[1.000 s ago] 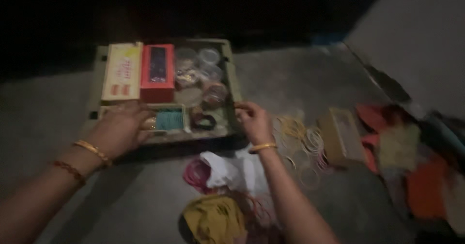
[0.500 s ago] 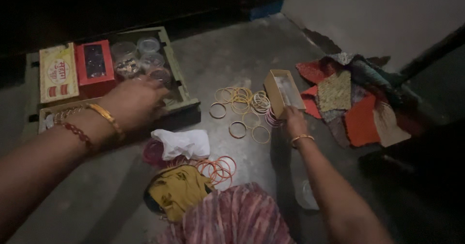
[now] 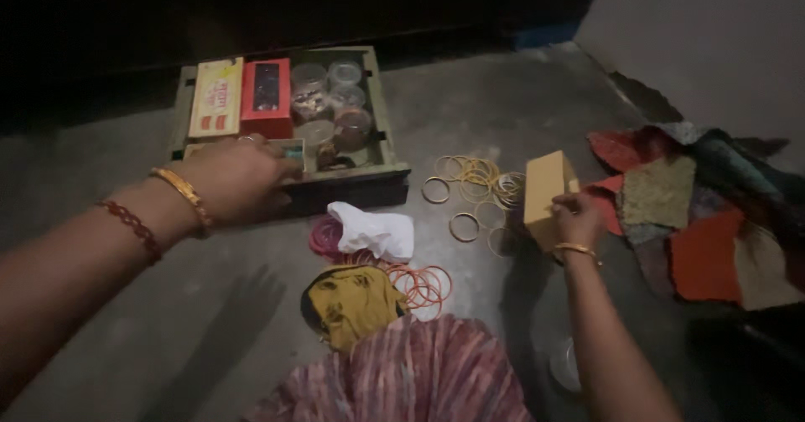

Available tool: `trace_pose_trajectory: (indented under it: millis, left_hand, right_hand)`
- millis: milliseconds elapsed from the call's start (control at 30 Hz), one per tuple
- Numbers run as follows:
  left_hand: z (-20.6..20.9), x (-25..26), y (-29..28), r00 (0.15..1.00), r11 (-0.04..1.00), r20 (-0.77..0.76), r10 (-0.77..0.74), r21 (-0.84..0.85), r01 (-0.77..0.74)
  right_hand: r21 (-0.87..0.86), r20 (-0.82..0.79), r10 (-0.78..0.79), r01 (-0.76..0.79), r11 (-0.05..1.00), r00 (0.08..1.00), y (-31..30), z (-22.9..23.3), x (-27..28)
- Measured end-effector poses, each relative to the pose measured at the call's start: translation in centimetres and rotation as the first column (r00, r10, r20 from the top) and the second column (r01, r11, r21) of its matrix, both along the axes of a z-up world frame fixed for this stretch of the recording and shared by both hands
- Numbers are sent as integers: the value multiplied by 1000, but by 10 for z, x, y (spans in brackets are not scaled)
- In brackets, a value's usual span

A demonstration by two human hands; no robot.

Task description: The person sits on the floor and organizes various bangles into rectangular boxes. They wipe a stack of bangles with a yellow cloth, then place them into a box. They continue to pick up loose bangles of different colors and materials from the floor and arrange them neatly inside the boxes.

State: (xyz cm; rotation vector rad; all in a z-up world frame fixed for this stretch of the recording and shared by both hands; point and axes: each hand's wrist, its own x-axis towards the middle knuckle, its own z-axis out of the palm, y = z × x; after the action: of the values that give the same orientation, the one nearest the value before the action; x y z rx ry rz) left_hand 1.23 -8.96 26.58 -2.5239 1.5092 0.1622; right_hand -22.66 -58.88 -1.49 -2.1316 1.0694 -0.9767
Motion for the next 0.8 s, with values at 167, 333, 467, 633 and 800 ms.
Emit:
trace_pose_trajectory:
  millis: [167,333,467,633,800]
  left_hand:
    - [-1,1,30,997,998,-38,70,10,-70]
    - [-20,-2,40,960,974,-164,225,12,-226]
    - [-69,3,26,944,957,-302,130,-211,-199]
    - [-99,-6,-27,579,722,-809,102,-340,-602]
    - [-98,-16,-40,342,378,-897,-279,-430,-820]
  right_hand:
    - [502,320,41,-206,840,947,91,63,10]
    - [828,546,-200,-487,278,814,143,33,44]
    - [845,518,-399,-524,105,756,160,12,52]
    - [646,668,-74,-528,551,740,239,54,78]
    - [-428,193,636,-519,740,747,340,122,84]
